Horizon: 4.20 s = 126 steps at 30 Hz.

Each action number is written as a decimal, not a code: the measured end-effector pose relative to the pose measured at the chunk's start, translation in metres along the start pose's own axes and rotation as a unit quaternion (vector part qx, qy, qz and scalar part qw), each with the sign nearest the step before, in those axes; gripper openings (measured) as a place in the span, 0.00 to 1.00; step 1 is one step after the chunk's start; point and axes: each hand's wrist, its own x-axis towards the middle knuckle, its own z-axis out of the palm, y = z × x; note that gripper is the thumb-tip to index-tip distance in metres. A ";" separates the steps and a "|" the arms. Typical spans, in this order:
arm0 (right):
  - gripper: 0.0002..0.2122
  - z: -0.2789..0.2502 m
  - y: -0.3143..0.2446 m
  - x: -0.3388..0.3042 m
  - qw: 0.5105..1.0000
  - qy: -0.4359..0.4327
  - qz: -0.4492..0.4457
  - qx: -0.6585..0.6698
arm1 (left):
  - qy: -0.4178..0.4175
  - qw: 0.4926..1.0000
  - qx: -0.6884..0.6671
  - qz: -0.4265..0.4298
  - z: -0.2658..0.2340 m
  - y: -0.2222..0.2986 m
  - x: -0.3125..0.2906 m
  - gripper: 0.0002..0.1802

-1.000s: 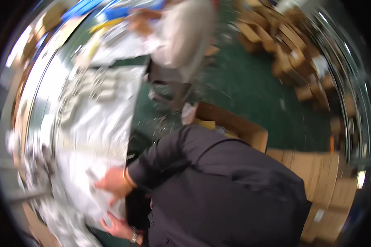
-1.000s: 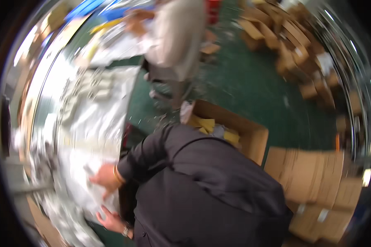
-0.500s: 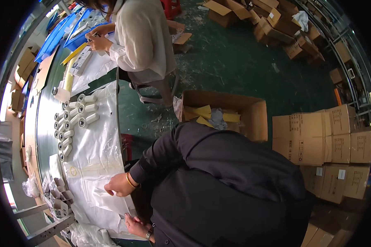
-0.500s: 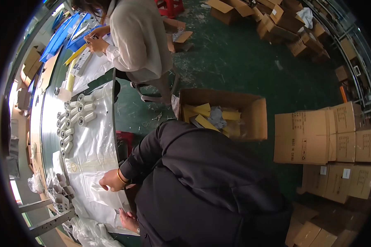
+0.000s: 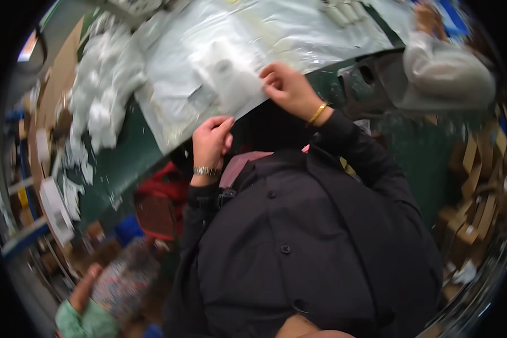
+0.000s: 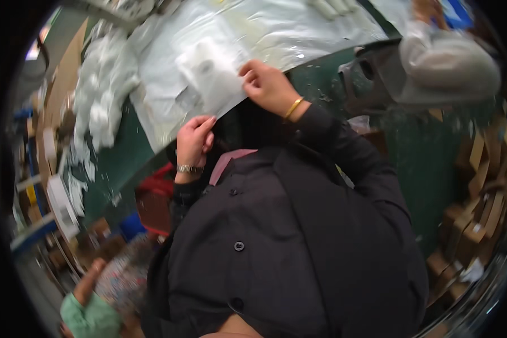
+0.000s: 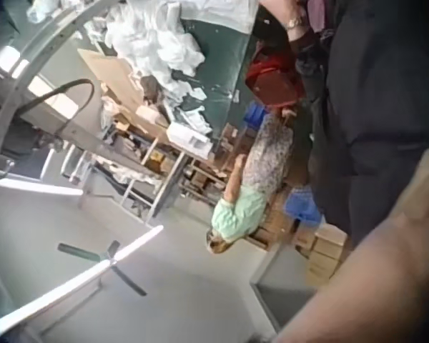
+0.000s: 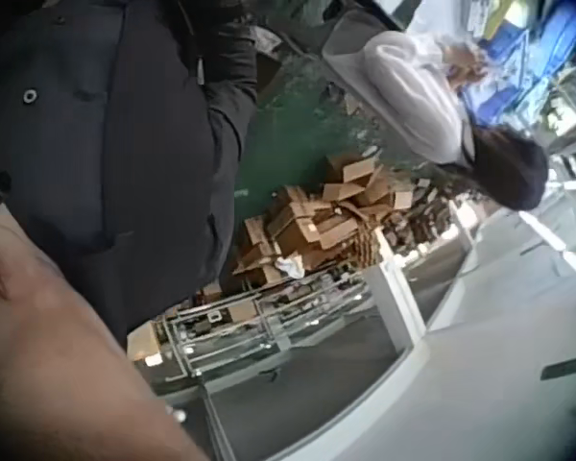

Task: Assembling cardboard boxes and packaging cylindrical components into plastic sleeves.

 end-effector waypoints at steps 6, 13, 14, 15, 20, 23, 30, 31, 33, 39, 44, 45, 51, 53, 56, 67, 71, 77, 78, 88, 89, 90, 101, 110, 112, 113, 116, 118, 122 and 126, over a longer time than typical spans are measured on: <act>0.07 0.003 -0.038 -0.003 0.979 0.008 -0.103 -0.174 | 0.052 0.995 -0.079 -0.025 -0.010 0.011 -0.010 0.14; 0.04 0.034 -0.045 0.014 0.941 -0.084 -0.279 -0.175 | 0.060 0.995 -0.074 -0.012 -0.004 0.008 0.006 0.15; 0.04 0.039 -0.042 0.015 0.939 -0.108 -0.277 -0.172 | 0.060 0.995 -0.085 -0.012 -0.004 0.008 0.006 0.14; 0.04 0.043 -0.039 0.016 0.937 -0.131 -0.275 -0.168 | 0.059 0.994 -0.095 -0.011 -0.003 0.008 0.006 0.14; 0.06 0.052 -0.031 0.026 0.937 -0.160 -0.260 -0.173 | 0.040 0.990 -0.134 -0.021 -0.002 0.008 0.008 0.11; 0.06 0.053 -0.026 0.030 0.915 -0.175 -0.286 -0.226 | 0.043 0.988 -0.142 -0.028 -0.003 0.006 0.012 0.11; 0.06 0.048 -0.030 0.038 0.865 -0.210 -0.358 -0.282 | 0.044 0.986 -0.161 -0.021 -0.001 0.008 0.016 0.10; 0.06 0.044 -0.032 0.039 0.865 -0.225 -0.360 -0.266 | 0.062 0.987 -0.147 -0.013 0.000 0.006 0.017 0.10; 0.05 0.037 -0.035 0.039 0.889 -0.229 -0.341 -0.205 | 0.081 0.988 -0.134 -0.007 -0.001 0.004 0.016 0.10; 0.03 -0.010 -0.042 0.031 0.948 -0.163 -0.053 0.267 | 0.089 0.988 -0.127 0.020 -0.017 0.007 0.011 0.09; 0.05 -0.075 -0.014 0.038 0.996 0.002 0.057 -0.069 | 0.032 0.998 0.025 0.046 -0.038 0.008 -0.001 0.08; 0.07 -0.076 -0.014 0.035 0.979 0.007 -0.065 -0.194 | 0.031 0.998 0.025 0.046 -0.039 0.007 -0.002 0.08; 0.14 -0.023 -0.010 0.014 0.890 0.002 -0.303 -0.341 | 0.211 0.763 0.408 0.454 -0.033 0.022 0.017 0.14; 0.16 -0.005 -0.016 0.016 0.873 -0.029 -0.343 -0.344 | 0.206 0.676 0.477 0.523 -0.027 0.027 0.027 0.18; 0.16 0.007 -0.013 0.030 0.854 -0.058 -0.388 -0.341 | 0.122 0.683 0.503 0.516 -0.023 0.023 0.033 0.16; 0.04 0.029 -0.005 0.049 0.966 -0.040 -0.177 -0.184 | 0.224 0.808 0.328 0.436 -0.007 0.017 0.046 0.05; 0.08 0.039 -0.005 0.058 0.987 -0.008 -0.082 -0.137 | 0.259 0.860 0.250 0.361 -0.002 0.018 0.065 0.08; 0.13 0.051 0.000 0.064 0.974 0.020 -0.133 -0.181 | 0.291 0.861 0.253 0.331 -0.004 0.023 0.070 0.13; 0.13 0.046 0.000 0.062 0.979 0.012 -0.114 -0.167 | 0.297 0.853 0.274 0.330 -0.001 0.024 0.075 0.14; 0.15 0.040 0.020 0.063 0.946 -0.015 -0.132 -0.295 | 0.347 0.819 0.338 0.308 0.011 0.021 0.071 0.16; 0.15 0.040 0.021 0.063 0.946 -0.013 -0.140 -0.292 | 0.363 0.808 0.327 0.328 0.014 0.026 0.069 0.18; 0.13 0.041 0.022 0.061 0.944 -0.012 -0.134 -0.301 | 0.377 0.798 0.317 0.348 0.015 0.028 0.067 0.21; 0.04 0.040 0.021 0.064 0.945 -0.020 -0.104 -0.309 | 0.238 0.806 0.489 0.232 0.042 0.046 0.058 0.28; 0.10 0.043 0.016 0.061 0.938 -0.031 -0.100 -0.332 | 0.233 0.897 0.234 0.294 0.024 0.027 0.051 0.29; 0.14 0.042 0.008 0.062 0.937 -0.037 -0.089 -0.336 | 0.258 0.896 0.190 0.308 0.006 0.029 0.044 0.29; 0.14 0.042 0.008 0.063 0.936 -0.037 -0.087 -0.338 | 0.290 0.890 0.145 0.319 -0.005 0.030 0.041 0.29; 0.18 0.042 0.013 0.065 0.930 0.007 -0.159 -0.330 | 0.371 0.840 0.123 0.376 -0.051 0.026 0.054 0.29; 0.18 0.042 0.014 0.065 0.930 0.006 -0.157 -0.333 | 0.365 0.877 -0.070 0.304 -0.091 0.018 0.061 0.31; 0.17 0.046 0.013 0.065 0.927 0.006 -0.177 -0.331 | 0.571 0.777 -0.088 0.250 -0.194 0.016 0.046 0.30; 0.16 0.050 0.014 0.066 0.934 -0.009 -0.162 -0.320 | 0.714 0.658 -0.013 0.241 -0.297 -0.006 0.045 0.33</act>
